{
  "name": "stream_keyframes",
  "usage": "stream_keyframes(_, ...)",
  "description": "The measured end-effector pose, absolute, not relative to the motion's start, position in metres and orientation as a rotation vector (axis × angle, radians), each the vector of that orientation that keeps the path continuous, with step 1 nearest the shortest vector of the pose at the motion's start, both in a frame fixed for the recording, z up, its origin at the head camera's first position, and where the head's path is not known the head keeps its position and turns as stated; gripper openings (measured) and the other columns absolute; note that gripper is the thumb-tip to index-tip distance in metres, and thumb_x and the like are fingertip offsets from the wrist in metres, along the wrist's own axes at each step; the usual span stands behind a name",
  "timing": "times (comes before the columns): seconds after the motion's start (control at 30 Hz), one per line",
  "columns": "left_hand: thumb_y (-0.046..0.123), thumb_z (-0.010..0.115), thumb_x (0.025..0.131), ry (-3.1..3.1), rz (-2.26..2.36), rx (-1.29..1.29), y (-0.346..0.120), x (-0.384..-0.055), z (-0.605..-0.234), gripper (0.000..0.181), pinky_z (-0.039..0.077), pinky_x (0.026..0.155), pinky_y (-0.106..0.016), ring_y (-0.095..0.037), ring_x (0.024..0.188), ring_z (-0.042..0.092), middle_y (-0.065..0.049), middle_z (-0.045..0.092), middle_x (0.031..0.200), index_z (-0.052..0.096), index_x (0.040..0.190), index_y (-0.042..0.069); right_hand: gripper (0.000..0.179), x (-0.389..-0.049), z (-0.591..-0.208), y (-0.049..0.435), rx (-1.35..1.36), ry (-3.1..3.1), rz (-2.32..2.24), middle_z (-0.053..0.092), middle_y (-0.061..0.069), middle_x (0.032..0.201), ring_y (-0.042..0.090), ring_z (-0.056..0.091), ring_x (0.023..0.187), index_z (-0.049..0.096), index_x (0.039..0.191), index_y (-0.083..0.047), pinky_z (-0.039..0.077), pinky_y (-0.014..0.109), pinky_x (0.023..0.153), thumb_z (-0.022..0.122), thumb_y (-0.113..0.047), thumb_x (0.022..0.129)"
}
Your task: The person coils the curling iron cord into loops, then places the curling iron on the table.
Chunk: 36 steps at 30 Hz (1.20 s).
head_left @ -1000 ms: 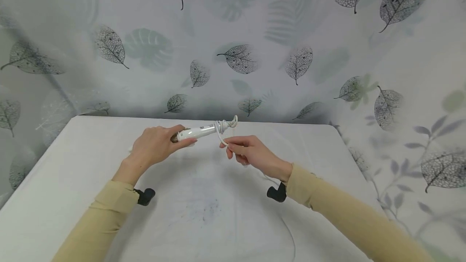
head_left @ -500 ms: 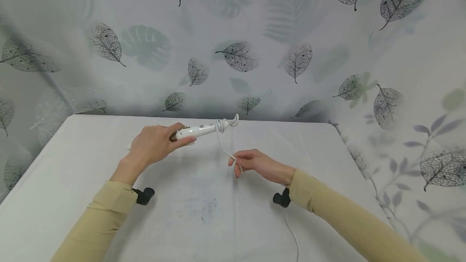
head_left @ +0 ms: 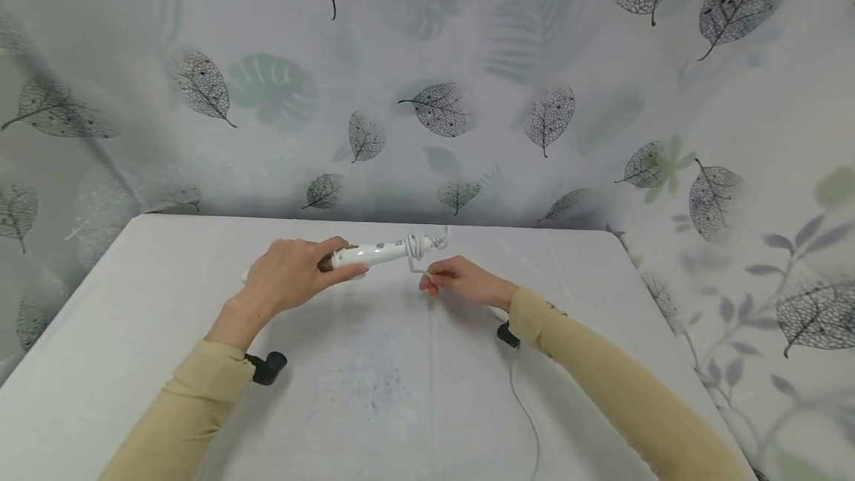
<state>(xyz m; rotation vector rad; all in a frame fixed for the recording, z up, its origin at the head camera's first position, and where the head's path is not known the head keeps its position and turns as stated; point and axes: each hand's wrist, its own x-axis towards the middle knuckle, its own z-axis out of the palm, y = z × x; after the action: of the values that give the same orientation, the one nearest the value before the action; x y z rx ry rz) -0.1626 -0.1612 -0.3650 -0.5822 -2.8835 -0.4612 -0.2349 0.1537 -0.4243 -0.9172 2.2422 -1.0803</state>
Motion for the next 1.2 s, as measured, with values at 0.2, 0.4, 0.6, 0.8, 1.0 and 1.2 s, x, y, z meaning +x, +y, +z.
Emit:
stream_keyframes(0.2,0.064,0.063,0.089,-2.931,-0.487,-0.630,-0.159,-0.158,-0.366,0.043,0.032,0.047,-0.027,-0.009,0.052,0.042,0.012,0.050,0.062,0.067,0.115,0.031,0.017,-0.246,-0.422,0.146,-0.886,2.529,-0.891,0.072,0.008,0.098,0.021,0.065,0.099,0.065,0.104,-0.006,0.048,0.041,0.095,0.048,-0.006,0.104)
stream_keyframes(0.4,0.064,0.064,0.088,-2.922,-0.476,-0.710,-0.154,-0.156,-0.372,0.038,0.033,0.048,-0.025,-0.006,0.051,0.041,0.014,0.048,0.059,0.066,0.108,0.032,0.009,-0.252,-0.398,0.138,-0.989,2.741,-0.657,0.068,0.007,0.092,0.020,0.058,0.082,0.061,0.098,-0.007,0.048,0.036,0.079,0.055,-0.012,0.103)
stream_keyframes(0.6,0.063,0.065,0.088,-2.903,-0.499,-0.745,-0.153,-0.154,-0.378,0.035,0.033,0.048,-0.025,-0.005,0.049,0.039,0.017,0.046,0.057,0.065,0.104,0.032,0.018,-0.260,-0.376,0.136,-1.090,2.895,-0.467,0.064,0.005,0.085,0.024,0.053,0.081,0.062,0.097,-0.006,0.043,0.036,0.072,0.055,-0.022,0.104)
stream_keyframes(0.8,0.062,0.067,0.087,-2.883,-0.481,-0.757,-0.153,-0.154,-0.379,0.034,0.032,0.048,-0.025,-0.004,0.049,0.039,0.016,0.045,0.056,0.066,0.102,0.031,0.018,-0.263,-0.357,0.134,-1.257,2.961,-0.439,0.062,0.009,0.088,0.027,0.051,0.082,0.060,0.096,-0.004,0.045,0.040,0.085,0.053,-0.019,0.104)
stream_keyframes(1.0,0.064,0.065,0.087,-2.896,-0.473,-0.783,-0.150,-0.153,-0.379,0.037,0.033,0.047,-0.024,-0.004,0.049,0.039,0.016,0.045,0.056,0.065,0.099,0.030,0.013,-0.261,-0.346,0.135,-1.423,3.082,-0.373,0.061,0.010,0.096,0.028,0.053,0.089,0.060,0.100,-0.003,0.046,0.038,0.086,0.055,-0.014,0.102)
stream_keyframes(1.2,0.069,0.060,0.087,-2.940,-0.480,-0.741,-0.150,-0.154,-0.379,0.044,0.034,0.048,-0.026,-0.006,0.049,0.041,0.014,0.047,0.057,0.067,0.103,0.029,0.014,-0.249,-0.338,0.134,-1.532,3.180,-0.393,0.060,0.007,0.091,0.024,0.052,0.085,0.061,0.098,-0.004,0.047,0.032,0.077,0.058,-0.018,0.101)
